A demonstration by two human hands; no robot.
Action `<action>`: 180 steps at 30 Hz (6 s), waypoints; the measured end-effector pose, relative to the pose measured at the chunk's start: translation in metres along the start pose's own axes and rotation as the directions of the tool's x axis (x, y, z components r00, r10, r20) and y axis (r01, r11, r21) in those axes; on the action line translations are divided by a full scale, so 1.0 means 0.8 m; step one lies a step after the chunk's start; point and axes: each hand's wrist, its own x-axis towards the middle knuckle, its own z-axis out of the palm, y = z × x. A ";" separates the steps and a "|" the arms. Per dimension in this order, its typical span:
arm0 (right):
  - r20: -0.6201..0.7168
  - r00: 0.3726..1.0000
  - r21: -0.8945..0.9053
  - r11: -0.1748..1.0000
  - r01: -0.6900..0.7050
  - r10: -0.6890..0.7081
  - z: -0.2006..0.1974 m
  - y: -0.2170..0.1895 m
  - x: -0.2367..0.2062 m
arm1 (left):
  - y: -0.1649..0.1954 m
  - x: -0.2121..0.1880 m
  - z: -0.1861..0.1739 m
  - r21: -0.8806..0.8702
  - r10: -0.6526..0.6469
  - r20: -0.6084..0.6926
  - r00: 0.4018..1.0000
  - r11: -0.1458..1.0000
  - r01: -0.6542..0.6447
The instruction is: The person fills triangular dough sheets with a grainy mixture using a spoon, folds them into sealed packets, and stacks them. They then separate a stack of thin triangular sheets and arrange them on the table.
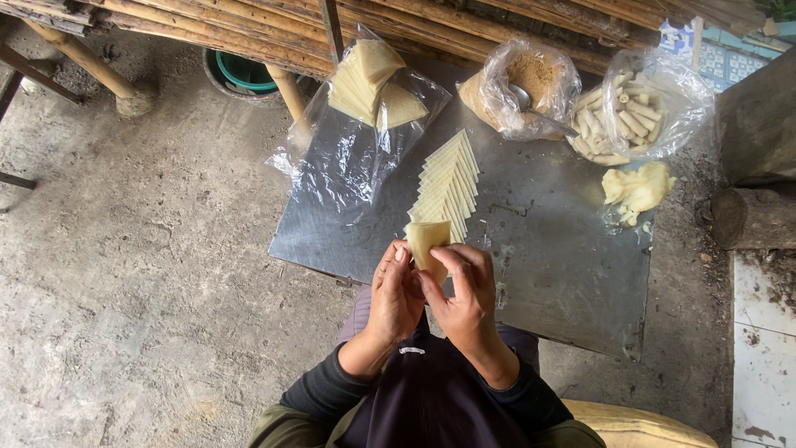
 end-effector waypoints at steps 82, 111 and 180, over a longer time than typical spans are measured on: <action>0.611 0.631 0.738 -0.058 -0.672 0.478 -0.026 0.097 -0.038 | 0.049 -0.065 -0.064 0.678 0.257 -0.175 0.951 0.732 -0.073; 0.197 0.976 -0.434 0.884 0.173 -0.094 0.048 0.058 -0.053 | 0.046 -0.080 -0.103 0.566 0.221 -0.261 0.940 0.824 -0.036; 0.563 0.781 0.550 0.583 -0.597 0.270 0.023 0.029 -0.055 | 0.015 -0.066 -0.067 0.483 0.230 -0.191 0.954 0.868 -0.113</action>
